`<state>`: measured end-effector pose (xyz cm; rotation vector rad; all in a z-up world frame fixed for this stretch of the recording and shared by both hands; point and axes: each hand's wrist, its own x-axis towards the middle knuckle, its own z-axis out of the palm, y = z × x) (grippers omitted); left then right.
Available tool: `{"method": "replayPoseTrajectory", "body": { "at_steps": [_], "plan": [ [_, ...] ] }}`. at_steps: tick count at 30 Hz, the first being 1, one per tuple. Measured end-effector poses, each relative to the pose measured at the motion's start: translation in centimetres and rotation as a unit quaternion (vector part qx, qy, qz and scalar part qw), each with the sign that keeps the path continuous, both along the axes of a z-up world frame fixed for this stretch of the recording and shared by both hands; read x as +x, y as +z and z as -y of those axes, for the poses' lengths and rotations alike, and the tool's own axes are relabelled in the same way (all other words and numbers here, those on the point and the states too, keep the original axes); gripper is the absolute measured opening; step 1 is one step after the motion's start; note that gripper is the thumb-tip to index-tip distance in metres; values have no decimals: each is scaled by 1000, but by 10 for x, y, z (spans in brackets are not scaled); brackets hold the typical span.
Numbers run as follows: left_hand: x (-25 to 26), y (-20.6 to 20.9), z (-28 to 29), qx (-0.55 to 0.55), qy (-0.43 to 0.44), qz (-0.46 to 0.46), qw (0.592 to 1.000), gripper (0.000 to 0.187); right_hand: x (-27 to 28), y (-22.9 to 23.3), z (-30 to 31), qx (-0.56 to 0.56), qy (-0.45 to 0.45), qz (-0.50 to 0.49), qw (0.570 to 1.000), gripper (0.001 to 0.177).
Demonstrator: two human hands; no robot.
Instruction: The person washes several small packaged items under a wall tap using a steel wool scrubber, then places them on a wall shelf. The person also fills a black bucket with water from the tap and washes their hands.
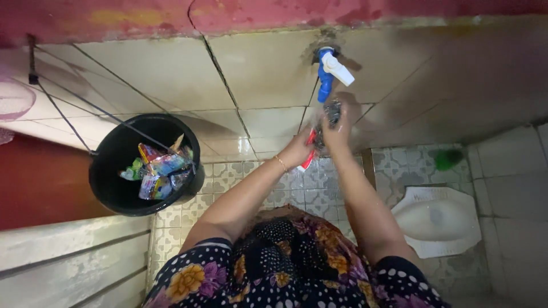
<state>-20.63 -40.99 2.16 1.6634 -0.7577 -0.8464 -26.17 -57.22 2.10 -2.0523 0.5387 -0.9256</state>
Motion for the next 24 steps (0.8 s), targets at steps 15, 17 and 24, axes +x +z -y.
{"method": "replayPoseTrajectory", "body": {
  "at_steps": [15, 17, 24],
  "plan": [
    [9, 40, -43, 35, -14, -58, 998, 65, 11, 39, -39, 75, -29, 27, 996, 72],
    [20, 21, -42, 22, 5, -87, 996, 64, 9, 49, -54, 107, -21, 23, 994, 69],
    [22, -10, -41, -71, -15, -47, 996, 58, 16, 44, -13, 227, -18, 29, 973, 62]
  ]
}}
